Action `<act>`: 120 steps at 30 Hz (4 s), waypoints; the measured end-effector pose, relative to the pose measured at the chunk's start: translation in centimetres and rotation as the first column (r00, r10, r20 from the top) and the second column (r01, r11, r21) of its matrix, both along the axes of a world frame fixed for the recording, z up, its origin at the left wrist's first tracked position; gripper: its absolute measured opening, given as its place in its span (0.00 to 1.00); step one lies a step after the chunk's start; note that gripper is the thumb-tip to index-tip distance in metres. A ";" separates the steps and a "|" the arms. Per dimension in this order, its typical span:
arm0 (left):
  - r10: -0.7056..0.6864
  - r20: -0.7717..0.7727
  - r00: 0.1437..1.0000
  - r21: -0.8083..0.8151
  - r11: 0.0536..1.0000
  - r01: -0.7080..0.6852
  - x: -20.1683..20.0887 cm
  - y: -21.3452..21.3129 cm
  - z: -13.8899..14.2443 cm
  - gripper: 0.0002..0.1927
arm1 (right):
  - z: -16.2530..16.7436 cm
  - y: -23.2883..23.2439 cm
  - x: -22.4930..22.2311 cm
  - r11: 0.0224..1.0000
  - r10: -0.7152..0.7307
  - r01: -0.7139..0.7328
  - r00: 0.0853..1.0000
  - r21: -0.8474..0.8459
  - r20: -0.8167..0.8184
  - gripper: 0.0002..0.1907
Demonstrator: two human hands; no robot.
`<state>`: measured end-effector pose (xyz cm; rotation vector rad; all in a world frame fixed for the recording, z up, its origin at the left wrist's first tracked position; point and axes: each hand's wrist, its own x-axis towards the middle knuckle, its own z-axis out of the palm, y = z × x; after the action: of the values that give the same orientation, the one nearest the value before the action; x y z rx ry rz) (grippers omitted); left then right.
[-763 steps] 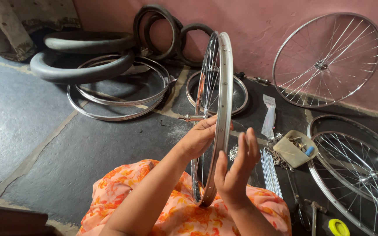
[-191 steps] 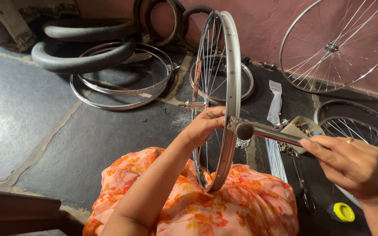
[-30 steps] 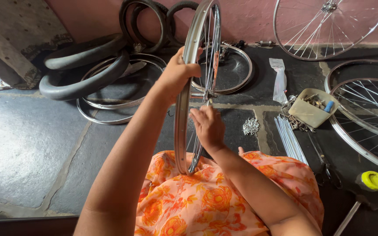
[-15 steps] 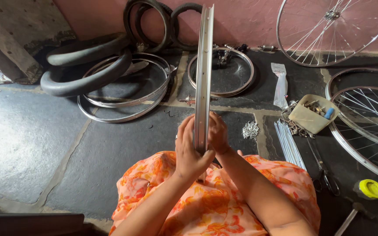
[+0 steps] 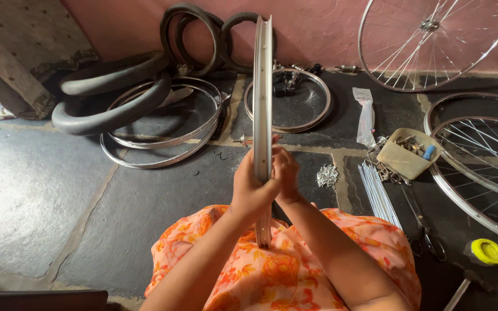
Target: The person inserts a spoke into a bicycle wheel rim and hub, then uses a hammer to tap the spoke head into place. They repeat this process for several spokes, rotating the wheel to access different positions.
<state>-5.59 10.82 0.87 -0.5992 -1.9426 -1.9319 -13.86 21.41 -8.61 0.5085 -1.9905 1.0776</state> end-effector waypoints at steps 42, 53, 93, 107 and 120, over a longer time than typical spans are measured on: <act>-0.413 0.021 0.910 0.387 0.843 0.374 4.3 -0.7 4.4 0.61 | -20.7 17.6 -3.8 0.898 -0.437 0.066 0.251 0.435 0.864 0.24; -0.360 0.208 0.910 0.314 0.905 0.287 2.9 -1.5 5.6 0.52 | -18.1 18.5 -3.5 0.784 -0.617 0.244 0.412 0.571 0.671 0.11; -0.607 0.127 0.784 0.204 0.790 0.578 -4.1 -0.3 -2.1 0.14 | -4.9 9.1 15.8 0.598 0.775 -0.440 0.532 -0.670 0.342 0.04; -0.566 -0.028 0.824 0.296 0.782 0.548 -6.4 2.1 -5.2 0.11 | -5.3 9.9 16.1 0.566 0.788 -0.453 0.544 -0.689 0.289 0.02; -0.654 0.053 0.754 0.498 0.672 0.548 -5.7 2.1 -4.9 0.09 | -5.3 10.7 15.8 0.636 0.758 -0.527 0.565 -0.564 0.327 0.06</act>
<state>-11.33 12.91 -4.05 -1.0120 -1.3812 -2.8738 1.98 32.14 -13.90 0.8298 -1.9568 2.2969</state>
